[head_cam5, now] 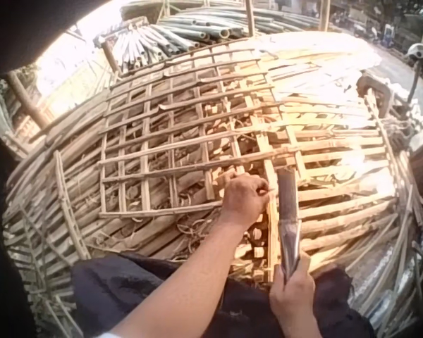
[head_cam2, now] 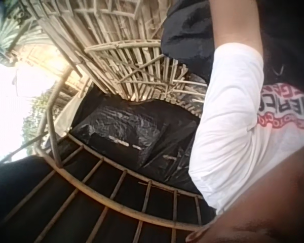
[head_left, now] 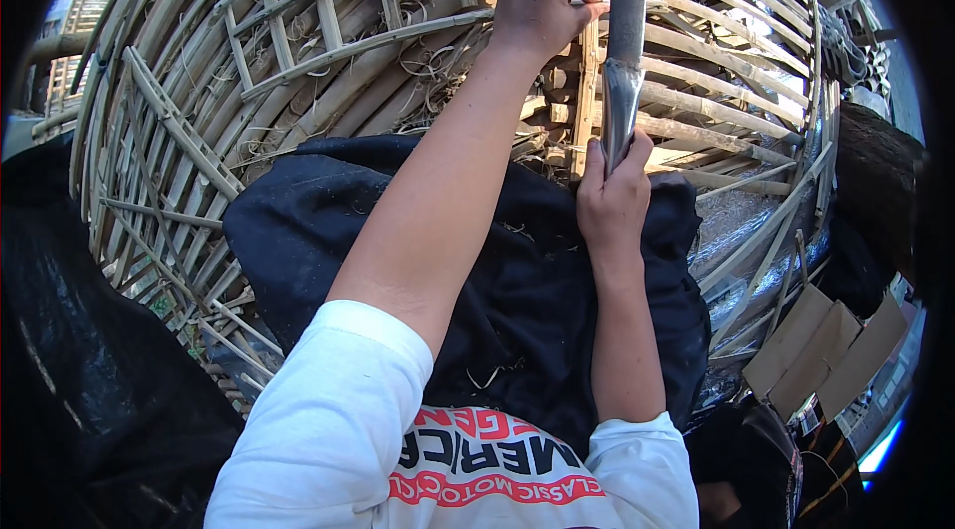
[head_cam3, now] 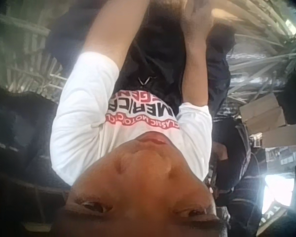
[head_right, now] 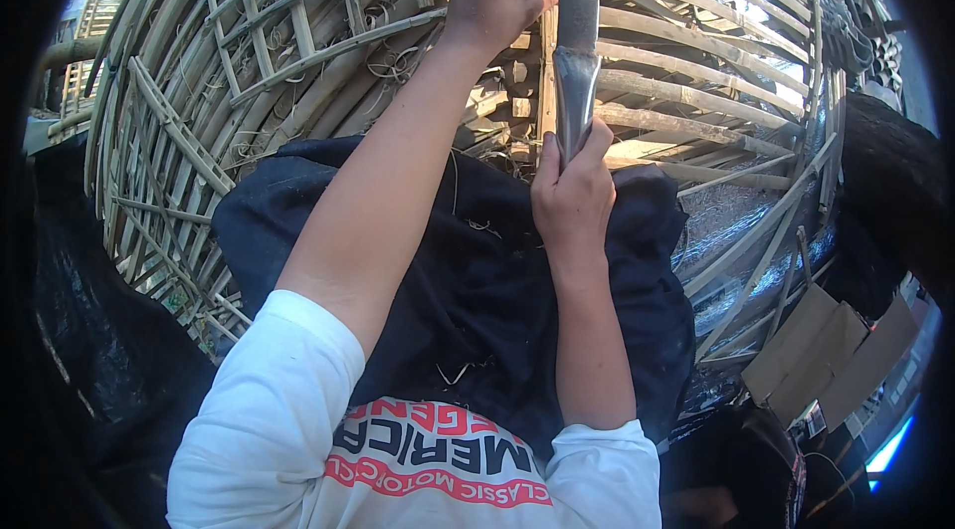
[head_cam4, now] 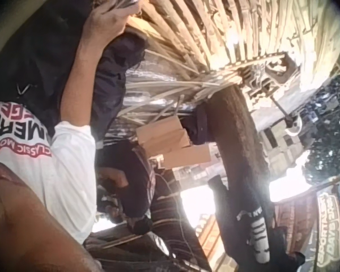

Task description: The person constructs a bamboo structure by weaving thin strips through a wooden frame and trimming the edges with a large knife.

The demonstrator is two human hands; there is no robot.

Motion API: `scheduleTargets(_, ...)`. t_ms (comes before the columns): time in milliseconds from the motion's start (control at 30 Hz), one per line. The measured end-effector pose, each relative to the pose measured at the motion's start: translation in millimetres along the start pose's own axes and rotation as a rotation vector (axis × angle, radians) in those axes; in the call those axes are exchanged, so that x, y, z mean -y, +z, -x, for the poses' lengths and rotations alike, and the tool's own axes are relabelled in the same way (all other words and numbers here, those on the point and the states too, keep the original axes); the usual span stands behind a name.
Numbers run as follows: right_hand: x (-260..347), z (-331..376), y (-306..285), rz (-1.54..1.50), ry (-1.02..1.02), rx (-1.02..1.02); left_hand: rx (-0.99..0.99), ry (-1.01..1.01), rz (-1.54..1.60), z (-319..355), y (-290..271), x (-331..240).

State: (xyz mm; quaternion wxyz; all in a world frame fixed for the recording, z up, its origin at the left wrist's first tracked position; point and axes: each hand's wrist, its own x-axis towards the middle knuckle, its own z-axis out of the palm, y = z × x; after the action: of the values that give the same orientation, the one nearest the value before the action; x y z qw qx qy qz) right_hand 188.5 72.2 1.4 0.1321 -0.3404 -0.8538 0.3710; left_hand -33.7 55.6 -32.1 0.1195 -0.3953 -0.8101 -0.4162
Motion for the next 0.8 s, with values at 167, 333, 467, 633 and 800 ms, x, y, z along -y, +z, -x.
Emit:
scheduleTargets(167, 1, -4, -3, 0.077, 0.022, 0.034, -0.032, 0.014, -0.026, -1, 8, 6)
scheduleTargets(333, 0, 1, -5, 0.026, 0.049, 0.043, -0.05, 0.028, -0.019, -1, 8, 9)
scheduleTargets(467, -2, 4, -4, -0.046, -0.014, -0.04, -0.017, 0.019, -0.005, -1, 7, 6)
scheduleTargets(633, -1, 0, -2, 0.081, 0.069, 0.084, -0.039, 0.025, -0.009, -4, 11, 10)
scheduleTargets(800, 0, 0, -5, 0.167, 0.06, 0.075, -0.047, 0.005, -0.006, -4, 13, 11)
